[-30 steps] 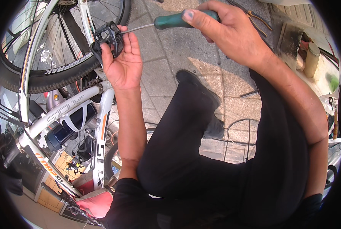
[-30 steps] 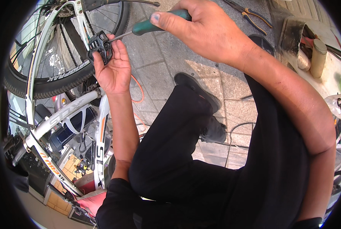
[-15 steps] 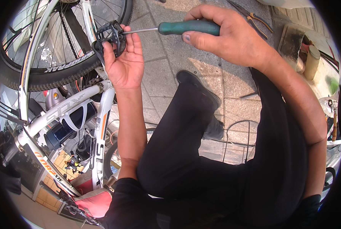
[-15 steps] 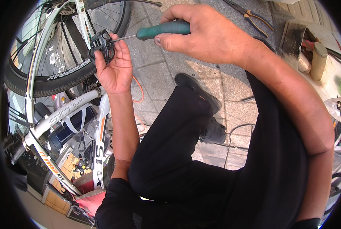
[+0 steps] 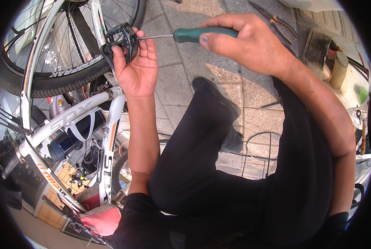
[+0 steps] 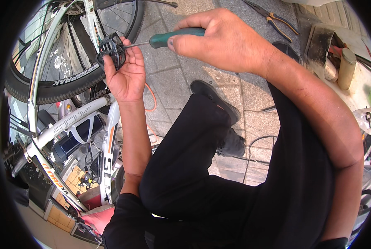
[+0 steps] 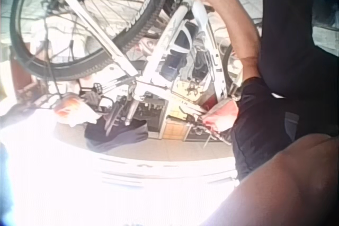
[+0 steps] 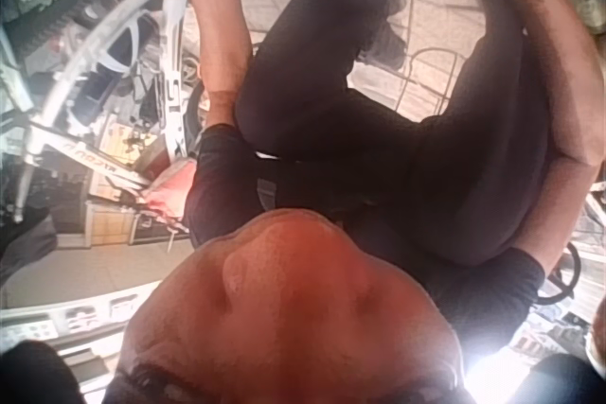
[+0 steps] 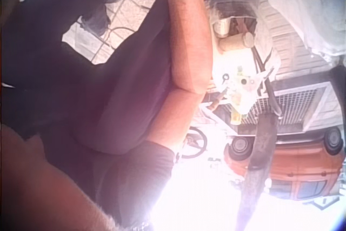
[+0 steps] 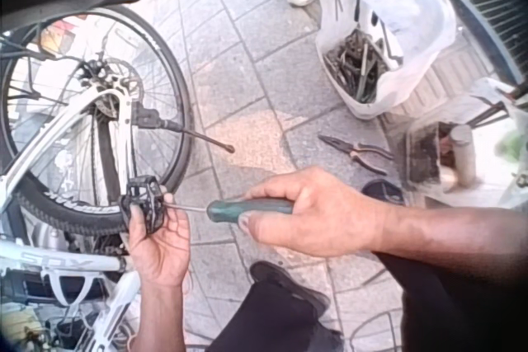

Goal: The person sits on the ground and uses a screwdriver and pliers to adjust and tighten components of a bicycle pedal attached to a white bicycle frame.

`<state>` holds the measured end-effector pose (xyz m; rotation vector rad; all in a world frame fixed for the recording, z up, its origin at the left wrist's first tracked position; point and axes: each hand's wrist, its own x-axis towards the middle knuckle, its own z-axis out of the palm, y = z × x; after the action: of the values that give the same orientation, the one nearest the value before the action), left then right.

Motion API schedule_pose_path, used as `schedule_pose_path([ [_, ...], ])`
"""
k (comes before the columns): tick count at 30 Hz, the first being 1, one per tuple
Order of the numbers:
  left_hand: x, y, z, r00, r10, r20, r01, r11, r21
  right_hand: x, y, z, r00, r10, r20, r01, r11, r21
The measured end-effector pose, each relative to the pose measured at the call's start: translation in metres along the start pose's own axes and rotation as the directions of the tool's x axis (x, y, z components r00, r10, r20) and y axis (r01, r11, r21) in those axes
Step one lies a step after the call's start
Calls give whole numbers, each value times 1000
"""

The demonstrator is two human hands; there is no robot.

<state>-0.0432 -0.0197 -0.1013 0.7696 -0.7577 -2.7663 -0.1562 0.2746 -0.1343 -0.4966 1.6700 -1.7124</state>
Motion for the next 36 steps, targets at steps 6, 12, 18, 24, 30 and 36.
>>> schedule_pose_path([
  [6,0,0,1,1000,15,-19,-14,999,45,1,-15,-1,921,378,91,-387,876,287],
  [12,1,1,0,1000,16,-3,-16,999,31,0,-14,3,876,401,268,-482,716,505],
  [18,3,3,1,1000,-4,21,4,1000,28,3,-16,-7,833,443,333,-553,638,536],
  [24,2,5,9,998,3,-62,1,998,69,-1,-24,-8,949,301,95,-314,929,197],
  [30,4,4,9,998,-2,-63,3,1000,9,-5,-5,3,999,-36,-20,35,996,-84],
  [36,4,5,6,1000,-4,-31,4,1000,-9,-6,-7,7,998,-66,-13,64,990,-123],
])
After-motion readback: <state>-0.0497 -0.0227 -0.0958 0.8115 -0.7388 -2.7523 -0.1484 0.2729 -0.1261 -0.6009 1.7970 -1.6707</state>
